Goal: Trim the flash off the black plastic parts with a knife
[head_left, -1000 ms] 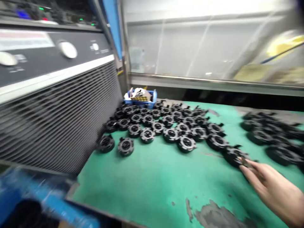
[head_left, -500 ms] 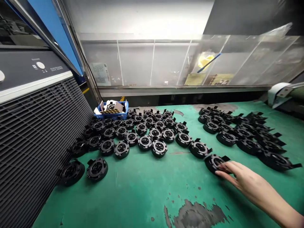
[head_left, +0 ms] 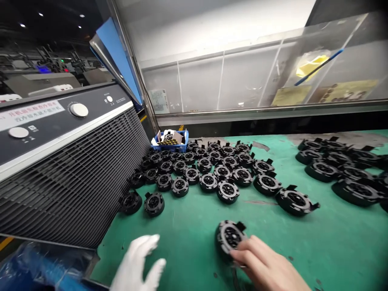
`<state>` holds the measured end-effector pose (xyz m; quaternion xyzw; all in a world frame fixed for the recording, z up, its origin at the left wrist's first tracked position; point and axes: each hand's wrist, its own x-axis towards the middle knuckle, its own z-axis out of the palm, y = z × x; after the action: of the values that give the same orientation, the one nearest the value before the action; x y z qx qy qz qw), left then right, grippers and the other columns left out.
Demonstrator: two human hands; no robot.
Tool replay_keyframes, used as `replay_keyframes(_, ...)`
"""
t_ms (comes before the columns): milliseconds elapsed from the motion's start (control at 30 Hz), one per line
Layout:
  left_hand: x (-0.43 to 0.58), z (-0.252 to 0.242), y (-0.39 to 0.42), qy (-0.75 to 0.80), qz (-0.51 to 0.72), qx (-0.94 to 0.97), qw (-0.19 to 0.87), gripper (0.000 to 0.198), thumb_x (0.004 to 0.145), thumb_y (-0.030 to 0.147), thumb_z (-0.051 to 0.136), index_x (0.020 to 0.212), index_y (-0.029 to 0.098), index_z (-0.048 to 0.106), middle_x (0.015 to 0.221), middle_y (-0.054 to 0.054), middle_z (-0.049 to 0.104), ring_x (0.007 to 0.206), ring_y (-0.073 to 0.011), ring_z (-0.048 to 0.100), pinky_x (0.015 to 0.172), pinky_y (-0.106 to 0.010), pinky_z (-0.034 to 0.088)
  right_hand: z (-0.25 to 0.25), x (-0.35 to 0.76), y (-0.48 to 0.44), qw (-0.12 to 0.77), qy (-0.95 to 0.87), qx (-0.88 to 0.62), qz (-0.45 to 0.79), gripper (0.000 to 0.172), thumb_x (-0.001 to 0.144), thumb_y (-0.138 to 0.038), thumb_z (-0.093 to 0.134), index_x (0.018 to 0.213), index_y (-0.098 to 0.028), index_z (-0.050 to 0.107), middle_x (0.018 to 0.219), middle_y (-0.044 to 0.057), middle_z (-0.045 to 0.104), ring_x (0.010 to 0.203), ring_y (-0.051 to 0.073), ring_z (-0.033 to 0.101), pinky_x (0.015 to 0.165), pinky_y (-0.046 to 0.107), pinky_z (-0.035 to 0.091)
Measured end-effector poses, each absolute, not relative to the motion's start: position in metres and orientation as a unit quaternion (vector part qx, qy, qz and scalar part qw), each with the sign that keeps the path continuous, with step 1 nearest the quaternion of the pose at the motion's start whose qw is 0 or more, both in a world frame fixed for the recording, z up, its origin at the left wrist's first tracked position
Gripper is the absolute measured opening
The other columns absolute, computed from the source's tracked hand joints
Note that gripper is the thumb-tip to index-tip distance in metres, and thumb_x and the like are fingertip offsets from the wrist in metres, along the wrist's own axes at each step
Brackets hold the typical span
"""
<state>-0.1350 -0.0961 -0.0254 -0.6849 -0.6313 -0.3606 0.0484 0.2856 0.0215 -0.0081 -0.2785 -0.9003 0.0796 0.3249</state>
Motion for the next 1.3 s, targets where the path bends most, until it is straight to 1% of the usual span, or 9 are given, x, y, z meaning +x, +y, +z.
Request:
replay_keyframes(133, -0.080, -0.078, -0.040, -0.599, -0.260, -0.751, -0.099, 0.134, 0.083, 0.074, 0.119, 0.195, 0.027, 0.064, 0.194, -0.026, 0.070, 0.173, -0.0556, 0.077, 0.136, -0.063, 0.077, -0.010, 0.252, 0.032, 0.339, -0.896, -0.255, 0.134, 0.016, 0.132, -0.029, 0.061, 0.135, -0.030, 0.077, 0.116, 0.006, 0.085, 0.089, 0.019, 0.082, 0.079, 0.026, 0.069)
replay_keyframes(200, -0.052, -0.094, -0.022, -0.606, -0.216, -0.746, -0.173, 0.154, 0.062, 0.073, 0.127, 0.196, 0.031, 0.064, 0.202, -0.025, 0.061, 0.181, -0.0626, 0.067, 0.144, -0.070, 0.069, -0.009, 0.287, 0.058, 0.316, -0.878, -0.332, 0.136, 0.028, 0.134, -0.035, 0.056, 0.146, -0.031, 0.080, 0.131, 0.010, 0.086, 0.103, 0.020, 0.087, 0.090, 0.030, 0.073)
replay_keyframes(400, -0.038, -0.103, -0.012, -0.575, -0.199, -0.767, -0.203, 0.118, 0.080, 0.049, 0.119, 0.188, 0.033, 0.075, 0.180, -0.019, 0.084, 0.165, -0.0532, 0.081, 0.135, -0.057, 0.075, -0.001, 0.457, 0.131, 0.270, -0.732, -0.626, -0.007, 0.064, 0.127, -0.071, 0.042, 0.124, -0.023, 0.085, 0.129, 0.024, 0.085, 0.098, 0.036, 0.086, 0.088, 0.051, 0.071)
replay_keyframes(600, -0.045, -0.052, 0.011, -0.584, -0.227, -0.779, 0.005, 0.057, 0.115, 0.029, 0.086, 0.171, 0.035, 0.086, 0.136, -0.015, 0.096, 0.128, -0.0398, 0.092, 0.109, -0.050, 0.079, -0.023, 0.467, 0.155, 0.179, -0.735, -0.654, -0.003, 0.052, 0.115, -0.071, 0.064, 0.143, -0.031, 0.083, 0.143, 0.017, 0.090, 0.123, 0.041, 0.086, 0.087, 0.046, 0.064)
replay_keyframes(700, -0.033, -0.007, 0.031, -0.622, -0.146, -0.769, -0.031, 0.059, 0.114, 0.029, 0.085, 0.173, 0.037, 0.085, 0.123, -0.012, 0.096, 0.116, -0.0392, 0.090, 0.105, -0.049, 0.075, -0.028, 0.458, 0.164, 0.143, -0.726, -0.673, -0.001, 0.035, 0.116, -0.060, 0.060, 0.121, -0.031, 0.080, 0.129, 0.015, 0.091, 0.113, 0.037, 0.086, 0.083, 0.044, 0.059)
replay_keyframes(800, -0.013, 0.030, 0.057, -0.652, -0.088, -0.739, -0.148, 0.058, 0.117, 0.027, 0.081, 0.174, 0.033, 0.086, 0.132, -0.014, 0.098, 0.131, -0.0436, 0.089, 0.119, -0.054, 0.070, -0.024, 0.462, 0.175, 0.113, -0.683, -0.721, -0.006, 0.042, 0.121, -0.065, 0.057, 0.104, -0.030, 0.072, 0.104, 0.013, 0.085, 0.086, 0.032, 0.077, 0.071, 0.043, 0.050)
replay_keyframes(933, 0.014, 0.050, 0.094, -0.659, -0.112, -0.718, -0.193, 0.048, 0.121, 0.024, 0.069, 0.163, 0.031, 0.091, 0.151, -0.014, 0.096, 0.140, -0.0391, 0.090, 0.123, -0.047, 0.067, -0.014, 0.462, 0.196, 0.099, -0.636, -0.766, -0.005, 0.052, 0.125, -0.074, 0.064, 0.118, -0.024, 0.078, 0.105, 0.007, 0.081, 0.083, 0.022, 0.070, 0.078, 0.039, 0.058)
replay_keyframes(1167, -0.009, 0.057, 0.101, -0.669, -0.154, -0.676, -0.268, 0.057, 0.119, 0.018, 0.060, 0.170, 0.024, 0.083, 0.126, -0.007, 0.094, 0.101, -0.0228, 0.091, 0.104, -0.032, 0.070, -0.010, 0.429, 0.242, 0.093, -0.612, -0.785, 0.032, 0.066, 0.124, -0.079, 0.073, 0.156, -0.023, 0.079, 0.135, 0.011, 0.085, 0.108, 0.025, 0.082, 0.099, 0.048, 0.073)
replay_keyframes(1300, -0.037, 0.053, 0.081, -0.685, -0.154, -0.664, -0.257, 0.055, 0.112, 0.023, 0.073, 0.165, 0.028, 0.087, 0.156, -0.011, 0.087, 0.131, -0.0282, 0.089, 0.122, -0.036, 0.067, -0.012, 0.416, 0.252, 0.066, -0.632, -0.771, 0.053, 0.055, 0.122, -0.070, 0.081, 0.150, -0.022, 0.082, 0.141, 0.011, 0.085, 0.118, 0.028, 0.083, 0.107, 0.052, 0.074)
